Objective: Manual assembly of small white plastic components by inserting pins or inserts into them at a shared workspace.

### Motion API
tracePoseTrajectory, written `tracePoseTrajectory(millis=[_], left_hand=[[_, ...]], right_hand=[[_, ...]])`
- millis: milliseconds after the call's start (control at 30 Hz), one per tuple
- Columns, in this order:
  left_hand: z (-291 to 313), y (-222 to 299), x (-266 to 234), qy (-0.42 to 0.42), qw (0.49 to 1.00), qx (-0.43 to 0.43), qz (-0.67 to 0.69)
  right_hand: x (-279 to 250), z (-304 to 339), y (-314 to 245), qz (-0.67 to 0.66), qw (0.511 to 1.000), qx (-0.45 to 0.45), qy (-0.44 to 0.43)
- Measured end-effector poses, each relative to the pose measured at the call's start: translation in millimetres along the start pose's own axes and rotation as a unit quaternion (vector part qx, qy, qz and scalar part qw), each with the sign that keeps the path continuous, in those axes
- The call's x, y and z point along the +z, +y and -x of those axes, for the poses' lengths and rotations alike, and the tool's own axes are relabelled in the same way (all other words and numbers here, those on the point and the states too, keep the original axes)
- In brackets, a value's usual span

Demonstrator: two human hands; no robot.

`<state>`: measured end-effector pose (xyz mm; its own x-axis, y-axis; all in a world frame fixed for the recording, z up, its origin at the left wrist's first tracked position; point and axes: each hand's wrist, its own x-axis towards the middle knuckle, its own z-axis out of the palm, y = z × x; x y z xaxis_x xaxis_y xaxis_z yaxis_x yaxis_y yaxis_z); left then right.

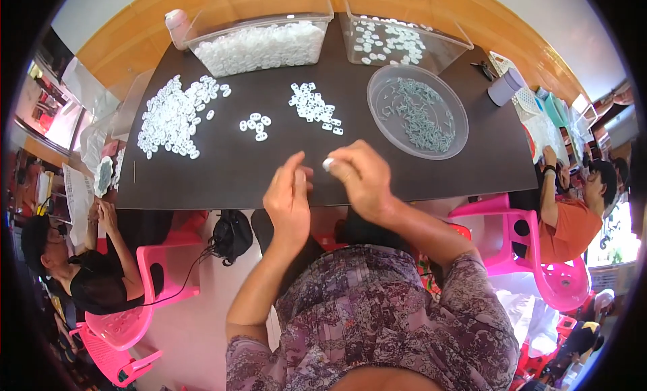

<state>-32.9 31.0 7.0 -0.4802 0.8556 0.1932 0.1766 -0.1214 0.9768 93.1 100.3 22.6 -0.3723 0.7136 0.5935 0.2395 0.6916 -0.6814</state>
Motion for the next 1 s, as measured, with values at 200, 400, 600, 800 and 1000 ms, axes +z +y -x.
tracePoseTrajectory(millis=[200,400,600,800,1000], left_hand=[[-102,-15,10,-0.043,0.899,0.266,-0.346],[-153,-45,35,-0.098,0.826,0.27,-0.485],[-130,-43,29,-0.163,0.813,0.257,-0.496],[-106,-43,25,-0.137,0.813,0.323,-0.464],[-102,-36,14,-0.113,0.86,0.322,-0.378]], right_hand=[[-46,-74,16,0.081,0.994,-0.045,0.066],[-69,-147,44,0.144,0.976,-0.115,0.114],[-94,-217,90,0.297,0.926,-0.177,0.153],[-94,-260,133,0.395,0.904,-0.119,0.108],[-87,-259,140,0.445,0.891,-0.07,0.062]])
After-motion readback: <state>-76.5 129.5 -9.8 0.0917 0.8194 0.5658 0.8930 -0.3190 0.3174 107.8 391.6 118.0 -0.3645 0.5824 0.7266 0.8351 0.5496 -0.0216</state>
